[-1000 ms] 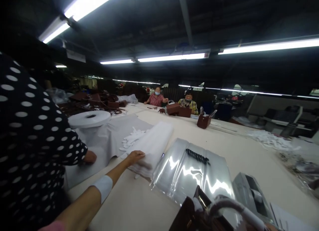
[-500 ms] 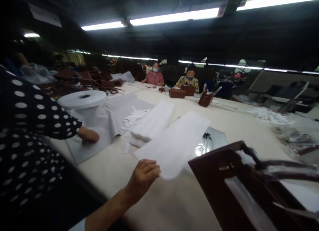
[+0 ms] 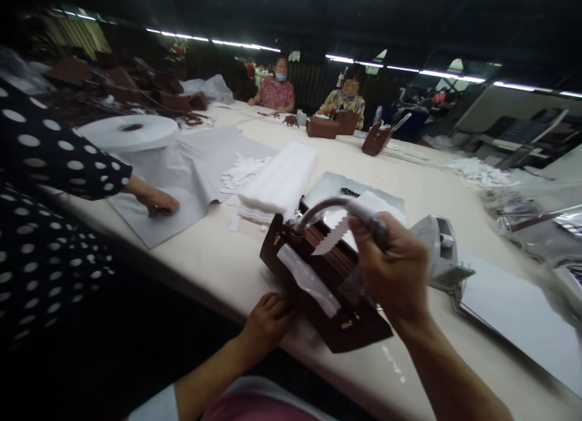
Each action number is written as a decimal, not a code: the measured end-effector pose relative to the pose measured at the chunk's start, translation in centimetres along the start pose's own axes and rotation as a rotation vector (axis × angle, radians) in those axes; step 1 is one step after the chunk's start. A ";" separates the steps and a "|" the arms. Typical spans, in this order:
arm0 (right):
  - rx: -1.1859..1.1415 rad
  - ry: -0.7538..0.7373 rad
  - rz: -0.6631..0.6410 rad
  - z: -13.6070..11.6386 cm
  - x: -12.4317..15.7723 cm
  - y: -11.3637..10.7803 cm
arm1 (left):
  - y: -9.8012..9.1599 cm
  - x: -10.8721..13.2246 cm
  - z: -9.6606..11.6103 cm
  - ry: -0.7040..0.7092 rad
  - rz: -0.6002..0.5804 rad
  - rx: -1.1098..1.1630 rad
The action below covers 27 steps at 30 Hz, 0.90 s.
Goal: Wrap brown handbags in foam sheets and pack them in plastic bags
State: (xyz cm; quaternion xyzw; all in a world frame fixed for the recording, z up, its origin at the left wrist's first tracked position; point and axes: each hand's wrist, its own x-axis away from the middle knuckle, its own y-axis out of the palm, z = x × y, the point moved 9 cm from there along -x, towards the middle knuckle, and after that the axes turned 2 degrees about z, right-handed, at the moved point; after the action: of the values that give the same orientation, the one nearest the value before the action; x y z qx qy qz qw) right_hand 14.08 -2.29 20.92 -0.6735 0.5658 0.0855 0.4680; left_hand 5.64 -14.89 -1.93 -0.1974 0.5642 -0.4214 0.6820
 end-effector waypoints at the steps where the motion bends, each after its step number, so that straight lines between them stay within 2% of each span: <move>1: -0.009 -0.015 -0.038 -0.3 0.1 1.1 | 0.0 0.0 0.0 -0.007 -0.009 0.006; 4: -0.019 -0.041 -0.127 -0.9 0.3 3.4 | -0.4 -0.1 -0.1 -0.034 -0.043 0.039; 6: 0.004 -0.057 -0.129 -1.3 0.5 3.5 | -0.7 -0.2 -0.1 -0.056 -0.064 0.071; 10: 0.048 -0.080 0.044 -1.7 0.9 1.6 | -0.9 -0.3 -0.5 -0.130 -0.087 0.123; 12: 0.040 -0.087 0.076 -1.7 1.1 1.5 | -0.8 -0.4 -0.8 -0.172 -0.101 0.136; 17: -0.005 -0.138 -0.060 -2.3 0.7 3.2 | -0.1 -1.3 -1.3 -0.280 -0.166 0.130; 22: -0.073 -0.118 -0.218 -1.9 0.3 2.7 | 0.3 -1.5 -1.5 -0.326 -0.183 0.115; 23: -0.135 -0.111 -0.240 -0.9 0.3 2.4 | 0.2 -1.3 -1.4 -0.311 -0.163 0.123; 24: -0.215 -0.076 -0.207 0.8 0.1 1.7 | 0.0 -1.1 -1.3 -0.286 -0.134 0.140; 25: -0.297 0.004 -0.150 3.6 -0.3 1.0 | -0.2 -1.0 -1.2 -0.262 -0.096 0.166; 27: -0.383 0.324 0.172 12.5 -0.7 -1.3 | -0.6 -1.0 -1.7 -0.273 -0.013 0.223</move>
State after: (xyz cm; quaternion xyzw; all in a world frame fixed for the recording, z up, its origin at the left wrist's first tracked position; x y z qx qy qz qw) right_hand 20.10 7.23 15.21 -0.7043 0.6618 0.1216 0.2262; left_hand 3.88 -14.08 -1.36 -0.1793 0.4149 -0.4551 0.7672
